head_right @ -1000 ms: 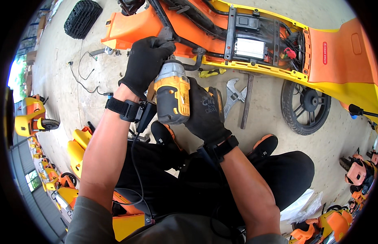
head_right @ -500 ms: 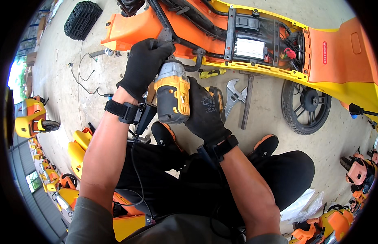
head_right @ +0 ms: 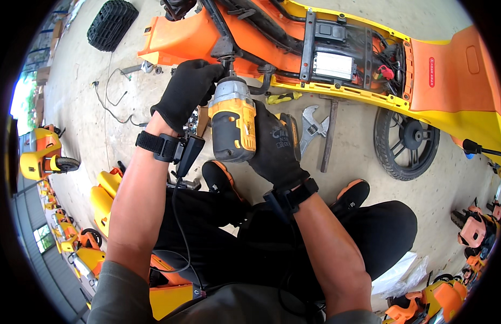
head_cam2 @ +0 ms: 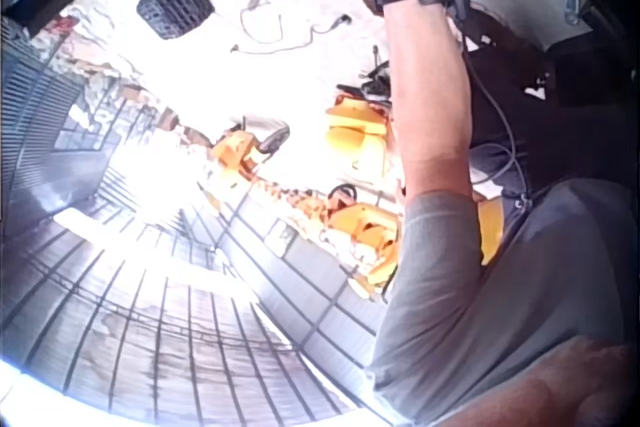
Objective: The person uses a power driver and their hands to disassemble components on an orange electric scooter, removing a plastic panel and manipulating wiring connectors.
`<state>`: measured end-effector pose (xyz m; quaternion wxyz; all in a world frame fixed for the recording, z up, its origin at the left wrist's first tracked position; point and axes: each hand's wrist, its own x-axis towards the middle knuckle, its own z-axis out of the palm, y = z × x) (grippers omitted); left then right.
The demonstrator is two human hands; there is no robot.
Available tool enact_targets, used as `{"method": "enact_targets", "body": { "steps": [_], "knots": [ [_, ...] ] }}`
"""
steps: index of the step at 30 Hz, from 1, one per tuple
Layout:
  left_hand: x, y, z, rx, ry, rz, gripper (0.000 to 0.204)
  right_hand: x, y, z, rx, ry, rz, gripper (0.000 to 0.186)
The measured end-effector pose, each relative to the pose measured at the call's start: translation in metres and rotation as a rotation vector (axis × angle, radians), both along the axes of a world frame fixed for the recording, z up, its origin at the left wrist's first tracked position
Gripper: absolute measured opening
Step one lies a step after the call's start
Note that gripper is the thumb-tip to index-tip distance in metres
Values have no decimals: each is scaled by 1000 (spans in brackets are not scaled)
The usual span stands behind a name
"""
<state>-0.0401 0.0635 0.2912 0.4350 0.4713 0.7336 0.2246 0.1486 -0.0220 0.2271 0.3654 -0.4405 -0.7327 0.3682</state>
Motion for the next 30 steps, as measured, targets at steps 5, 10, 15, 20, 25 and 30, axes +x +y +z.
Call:
{"method": "enact_targets", "body": {
  "steps": [5, 10, 15, 20, 25, 30],
  "knots": [
    [-5, -3, -5, -4, 24, -44, 43, -5, -2, -1, -29, 24, -7, 64],
    [-11, -5, -21, 28, -3, -122, 34, -14, -4, -18, 18, 17, -46, 64],
    [-12, -13, -5, 115, 11, -437, 23, -16, -3, -19, -87, -139, 1, 80],
    [-15, -21, -11, 359, 298, -642, 30, -21, -6, -25, -187, -177, -13, 87],
    [-14, -42, 5, 258, -91, -515, 39, -26, -10, -39, -64, -91, -51, 86],
    [12, -45, 28, -98, -302, -356, 42, -35, -16, -72, -259, 193, -102, 64]
  ]
}}
